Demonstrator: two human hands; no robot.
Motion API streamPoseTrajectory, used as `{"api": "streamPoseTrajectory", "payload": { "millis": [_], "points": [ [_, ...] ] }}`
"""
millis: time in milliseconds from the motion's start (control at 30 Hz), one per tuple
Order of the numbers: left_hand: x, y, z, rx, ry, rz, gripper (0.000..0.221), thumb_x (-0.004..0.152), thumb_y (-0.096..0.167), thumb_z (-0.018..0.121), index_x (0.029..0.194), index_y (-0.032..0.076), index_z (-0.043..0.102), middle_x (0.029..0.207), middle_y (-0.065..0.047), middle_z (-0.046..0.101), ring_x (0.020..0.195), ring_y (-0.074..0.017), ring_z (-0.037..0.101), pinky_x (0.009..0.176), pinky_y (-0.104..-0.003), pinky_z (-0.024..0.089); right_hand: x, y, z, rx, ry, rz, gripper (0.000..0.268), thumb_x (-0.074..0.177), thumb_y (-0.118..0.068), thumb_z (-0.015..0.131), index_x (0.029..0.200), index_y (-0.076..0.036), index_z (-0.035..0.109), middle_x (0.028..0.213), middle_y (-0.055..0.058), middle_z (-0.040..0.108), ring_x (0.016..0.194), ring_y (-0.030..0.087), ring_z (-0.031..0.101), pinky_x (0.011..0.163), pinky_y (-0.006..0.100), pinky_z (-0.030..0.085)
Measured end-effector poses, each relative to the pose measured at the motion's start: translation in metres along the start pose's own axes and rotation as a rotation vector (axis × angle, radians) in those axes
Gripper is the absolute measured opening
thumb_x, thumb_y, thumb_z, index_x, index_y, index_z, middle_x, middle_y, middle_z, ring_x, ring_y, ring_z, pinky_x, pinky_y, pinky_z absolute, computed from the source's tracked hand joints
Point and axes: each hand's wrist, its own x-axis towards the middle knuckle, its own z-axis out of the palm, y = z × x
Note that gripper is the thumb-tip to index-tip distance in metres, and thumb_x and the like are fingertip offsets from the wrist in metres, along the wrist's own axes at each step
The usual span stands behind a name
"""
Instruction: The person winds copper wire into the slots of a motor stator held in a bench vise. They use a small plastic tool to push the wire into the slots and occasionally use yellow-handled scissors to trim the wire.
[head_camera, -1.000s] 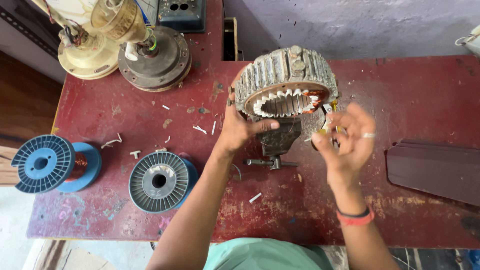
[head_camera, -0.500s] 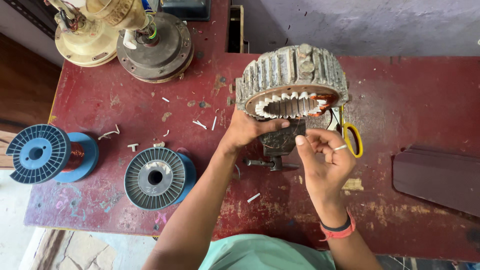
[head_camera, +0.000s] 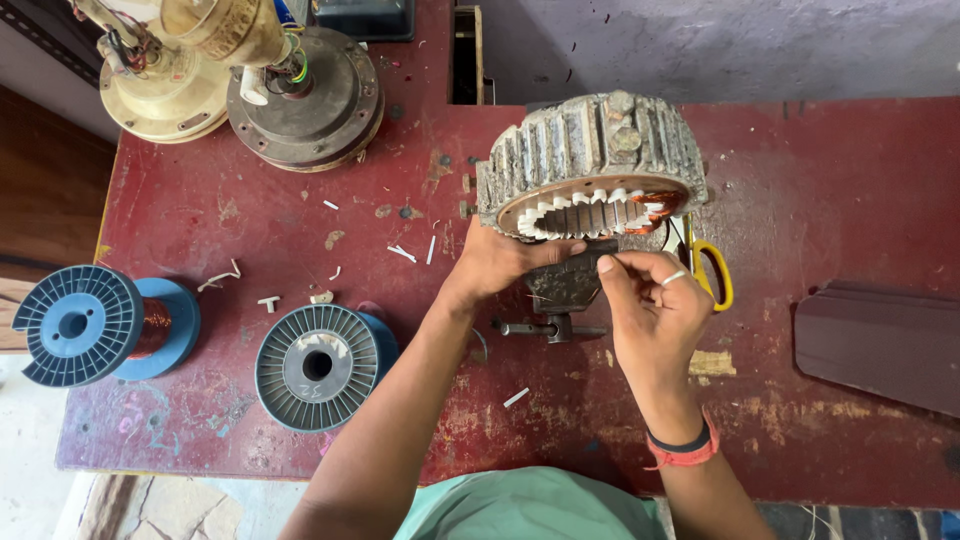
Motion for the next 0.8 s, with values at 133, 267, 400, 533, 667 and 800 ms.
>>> {"api": "streamPoseTrajectory", "payload": {
  "millis": [133, 267, 400, 533, 667, 800],
  "points": [
    [0.001, -0.002, 0.0, -0.016, -0.004, -0.017, 0.049, 0.078, 0.022, 0.091, 0.12, 0.006, 0.072, 0.11, -0.004, 0.078, 0.101, -0.0153, 0.073, 0.092, -0.032, 0.058, -0.012, 0.006, -0.003, 0.048, -0.009, 0.045, 0.011, 0.096, -0.006, 0.075, 0.099, 0.004, 0.072, 0.078, -0.001, 0.063, 0.062, 0.001, 0.048, 0.052, 0.019, 0.035],
    [0.002, -0.001, 0.002, -0.188, -0.008, 0.0, 0.049, 0.079, 0.016, 0.091, 0.122, 0.005, 0.071, 0.113, -0.005, 0.078, 0.104, -0.0144, 0.072, 0.097, -0.033, 0.059, -0.029, 0.014, -0.008, -0.017, -0.066, 0.113, 0.011, 0.094, -0.008, 0.076, 0.097, 0.002, 0.074, 0.074, -0.002, 0.062, 0.059, 0.0, 0.045, 0.048, 0.019, 0.031],
    [0.0, 0.002, -0.001, -0.181, -0.016, 0.009, 0.054, 0.078, 0.013, 0.092, 0.126, 0.003, 0.068, 0.117, -0.006, 0.076, 0.108, -0.0152, 0.07, 0.1, -0.034, 0.056, -0.046, 0.03, -0.018, 0.076, -0.176, 0.236, 0.016, 0.093, -0.016, 0.076, 0.098, -0.001, 0.077, 0.072, -0.001, 0.066, 0.057, 0.001, 0.05, 0.047, 0.018, 0.035],
    [-0.003, 0.003, -0.005, -0.267, -0.013, -0.011, 0.059, 0.078, 0.014, 0.092, 0.13, 0.002, 0.067, 0.122, -0.007, 0.075, 0.113, -0.0173, 0.068, 0.104, -0.036, 0.055, -0.026, 0.059, -0.045, -0.228, -0.103, 0.068, 0.021, 0.097, -0.022, 0.075, 0.103, -0.001, 0.076, 0.076, 0.005, 0.072, 0.059, 0.007, 0.062, 0.049, 0.02, 0.044],
    [-0.007, 0.0, -0.005, -0.316, 0.008, 0.013, 0.055, 0.08, 0.01, 0.091, 0.129, 0.001, 0.067, 0.121, -0.009, 0.075, 0.113, -0.0197, 0.07, 0.106, -0.037, 0.056, 0.019, 0.091, -0.072, -0.648, -0.042, 0.047, 0.024, 0.095, -0.013, 0.074, 0.114, 0.001, 0.076, 0.089, 0.016, 0.076, 0.062, 0.017, 0.068, 0.055, 0.029, 0.051],
    [-0.009, -0.001, -0.006, -0.501, -0.006, -0.072, 0.055, 0.081, 0.0, 0.086, 0.131, -0.001, 0.066, 0.121, -0.008, 0.073, 0.113, -0.0198, 0.067, 0.104, -0.036, 0.054, 0.057, 0.115, -0.071, -0.776, -0.118, 0.092, 0.026, 0.09, -0.013, 0.078, 0.111, 0.002, 0.077, 0.089, 0.022, 0.075, 0.067, 0.03, 0.073, 0.068, 0.04, 0.057]
  ]
}}
